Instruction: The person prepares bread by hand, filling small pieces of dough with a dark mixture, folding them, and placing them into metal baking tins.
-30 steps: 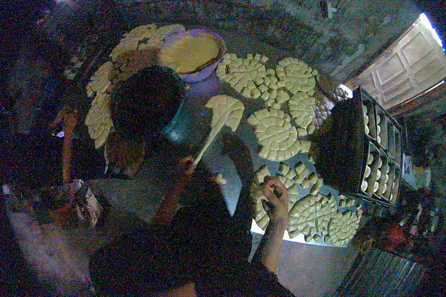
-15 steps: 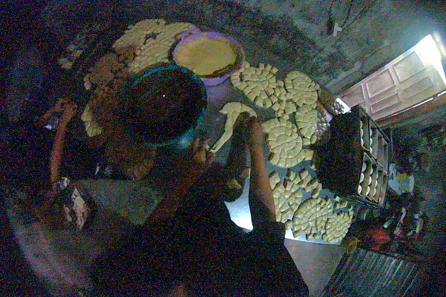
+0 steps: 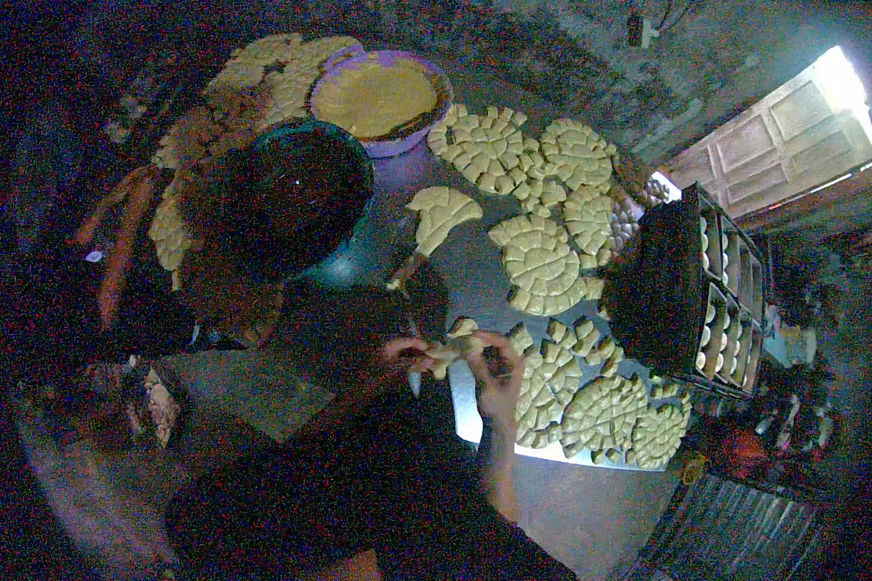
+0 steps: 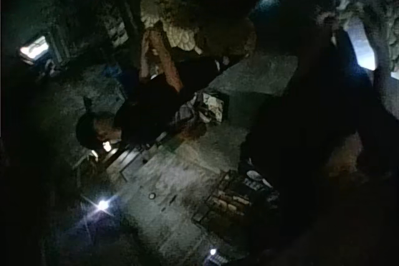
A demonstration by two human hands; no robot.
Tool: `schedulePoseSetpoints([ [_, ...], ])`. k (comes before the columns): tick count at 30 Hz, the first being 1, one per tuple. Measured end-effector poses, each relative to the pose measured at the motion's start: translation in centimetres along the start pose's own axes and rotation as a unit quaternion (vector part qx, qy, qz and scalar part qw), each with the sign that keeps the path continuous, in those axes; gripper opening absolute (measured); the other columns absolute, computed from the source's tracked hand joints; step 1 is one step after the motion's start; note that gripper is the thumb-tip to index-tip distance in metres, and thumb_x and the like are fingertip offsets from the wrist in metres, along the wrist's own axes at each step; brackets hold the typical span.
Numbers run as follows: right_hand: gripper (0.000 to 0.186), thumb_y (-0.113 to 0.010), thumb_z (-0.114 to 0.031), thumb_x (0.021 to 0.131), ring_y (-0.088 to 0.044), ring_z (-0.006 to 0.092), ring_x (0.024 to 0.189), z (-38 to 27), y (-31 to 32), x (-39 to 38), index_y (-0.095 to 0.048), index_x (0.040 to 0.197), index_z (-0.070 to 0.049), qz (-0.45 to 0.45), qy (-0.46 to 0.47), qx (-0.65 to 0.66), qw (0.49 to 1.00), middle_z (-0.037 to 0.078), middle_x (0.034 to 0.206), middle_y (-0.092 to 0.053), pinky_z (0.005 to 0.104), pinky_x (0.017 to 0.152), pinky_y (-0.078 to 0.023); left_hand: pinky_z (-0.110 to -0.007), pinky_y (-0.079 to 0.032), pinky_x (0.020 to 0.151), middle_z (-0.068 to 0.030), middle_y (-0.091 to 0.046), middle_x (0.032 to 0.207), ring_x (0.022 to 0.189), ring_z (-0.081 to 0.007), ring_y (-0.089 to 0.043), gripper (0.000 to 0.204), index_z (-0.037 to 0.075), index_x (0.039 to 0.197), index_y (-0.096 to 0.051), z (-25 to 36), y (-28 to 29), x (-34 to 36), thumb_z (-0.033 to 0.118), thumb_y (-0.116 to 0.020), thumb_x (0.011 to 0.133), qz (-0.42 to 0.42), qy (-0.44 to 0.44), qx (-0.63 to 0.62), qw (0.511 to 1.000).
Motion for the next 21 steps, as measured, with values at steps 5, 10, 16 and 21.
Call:
schedulePoseSetpoints([
  [5,0.016,-0.064,-0.024,0.096,-0.058,0.0158,0.085,-2.3,2.4,1.9,-0.063,0.102,-0.009,0.130,-0.049,0.320,0.937,0.003,0.108,-0.059,0.0258,0.070,-0.047,-0.040,-0.049,0.092,-0.0200,-0.065,0.114,0.106,-0.0325,-0.063,0.027,0.004,0.107,-0.068,3.1,6.9,-4.4,0.026,-0.068,0.090,0.205,0.163,0.291,0.920],
  [10,0.020,-0.064,-0.015,0.093,-0.061,0.0176,0.083,3.6,3.0,10.9,-0.065,0.109,-0.003,-0.079,0.154,-0.325,0.930,0.007,0.101,-0.064,0.0321,0.071,-0.050,-0.048,-0.045,0.099,-0.0237,-0.053,0.133,0.123,-0.0410,-0.051,0.041,0.009,0.124,-0.061,4.9,11.0,-5.8,0.034,-0.064,0.091,0.272,0.120,0.617,0.729],
  [16,0.017,-0.068,-0.012,0.081,-0.065,0.0404,0.086,5.3,-5.5,17.3,-0.064,0.094,-0.001,-0.082,0.271,-0.493,0.823,0.022,0.090,-0.065,0.0417,0.073,-0.051,-0.052,-0.036,0.108,-0.0249,-0.049,0.139,0.133,-0.0439,-0.041,0.061,0.009,0.134,-0.054,2.8,9.8,5.4,0.045,-0.066,0.087,0.248,-0.017,0.517,0.819],
  [21,0.018,-0.069,-0.018,0.083,-0.064,0.0420,0.083,10.0,-5.5,22.2,-0.060,0.084,-0.003,-0.021,0.188,-0.474,0.860,0.022,0.083,-0.065,0.0443,0.070,-0.050,-0.047,-0.042,0.103,-0.0255,-0.057,0.129,0.128,-0.0395,-0.048,0.061,0.006,0.134,-0.052,-3.9,10.7,14.1,0.038,-0.070,0.086,0.270,-0.058,0.599,0.752],
])
Point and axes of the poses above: each hand's wrist, its own x-axis towards the middle knuckle, its own y-axis out of the back of the hand, z = x × y, the point moved 9 cm from there along x, towards the middle knuckle
